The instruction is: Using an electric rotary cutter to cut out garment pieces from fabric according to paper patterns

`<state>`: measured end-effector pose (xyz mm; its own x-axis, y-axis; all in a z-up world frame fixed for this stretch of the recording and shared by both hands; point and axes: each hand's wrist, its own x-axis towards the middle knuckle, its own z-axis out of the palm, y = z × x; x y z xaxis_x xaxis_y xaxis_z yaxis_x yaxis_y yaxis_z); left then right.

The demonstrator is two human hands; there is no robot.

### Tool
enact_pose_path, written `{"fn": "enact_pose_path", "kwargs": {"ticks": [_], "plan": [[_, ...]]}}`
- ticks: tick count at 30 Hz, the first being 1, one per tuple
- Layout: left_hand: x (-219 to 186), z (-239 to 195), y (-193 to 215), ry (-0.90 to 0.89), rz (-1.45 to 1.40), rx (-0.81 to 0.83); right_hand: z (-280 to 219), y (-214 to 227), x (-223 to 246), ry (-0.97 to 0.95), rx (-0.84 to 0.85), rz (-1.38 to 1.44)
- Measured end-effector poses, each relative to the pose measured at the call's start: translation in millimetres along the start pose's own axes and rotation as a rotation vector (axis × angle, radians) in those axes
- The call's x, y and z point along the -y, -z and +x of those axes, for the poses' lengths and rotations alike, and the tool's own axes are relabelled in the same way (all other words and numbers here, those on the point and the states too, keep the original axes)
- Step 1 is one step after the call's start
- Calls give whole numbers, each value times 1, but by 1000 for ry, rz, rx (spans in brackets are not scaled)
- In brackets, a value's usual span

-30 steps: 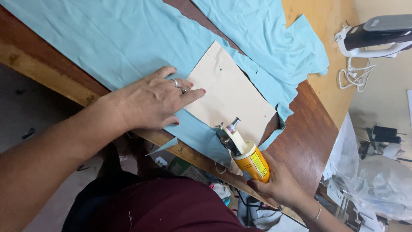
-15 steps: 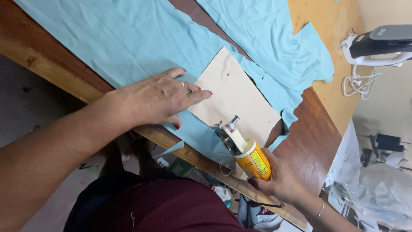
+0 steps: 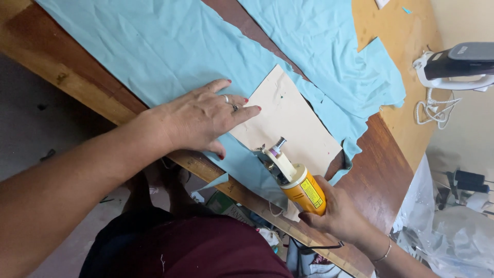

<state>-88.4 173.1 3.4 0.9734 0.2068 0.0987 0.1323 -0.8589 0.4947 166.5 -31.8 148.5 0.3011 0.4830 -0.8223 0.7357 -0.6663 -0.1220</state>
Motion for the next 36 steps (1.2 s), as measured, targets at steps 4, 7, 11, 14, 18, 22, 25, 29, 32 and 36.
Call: {"fn": "enact_pose_path", "kwargs": {"ticks": [4, 7, 11, 14, 18, 22, 25, 29, 32, 36], "plan": [[9, -2, -15, -35, 75, -180, 2, 2, 7, 16, -20, -33], [10, -2, -16, -34, 141, -200, 5, 2, 10, 19, -17, -87], [12, -3, -18, -33, 150, -201, 5, 2, 22, 24, -4, -6], [13, -3, -17, -44, 143, -220, 8, 2, 25, 78, -13, -24], [13, -4, -15, -59, 154, -181, 10, -1, 31, 123, -20, -29], [17, -5, -12, -91, 182, -177, 7, -4, 47, 98, -36, -2], [26, -8, -8, -77, 126, -118, 7, -4, 56, 64, -38, -13], [30, -10, 5, -84, 18, -63, 9, -3, 63, 104, -20, -66], [38, -8, 2, -78, 20, -81, 15, 1, 72, 119, -11, -36], [40, -4, -2, -92, 21, -103, 16, 5, 78, 91, -4, -38]]}}
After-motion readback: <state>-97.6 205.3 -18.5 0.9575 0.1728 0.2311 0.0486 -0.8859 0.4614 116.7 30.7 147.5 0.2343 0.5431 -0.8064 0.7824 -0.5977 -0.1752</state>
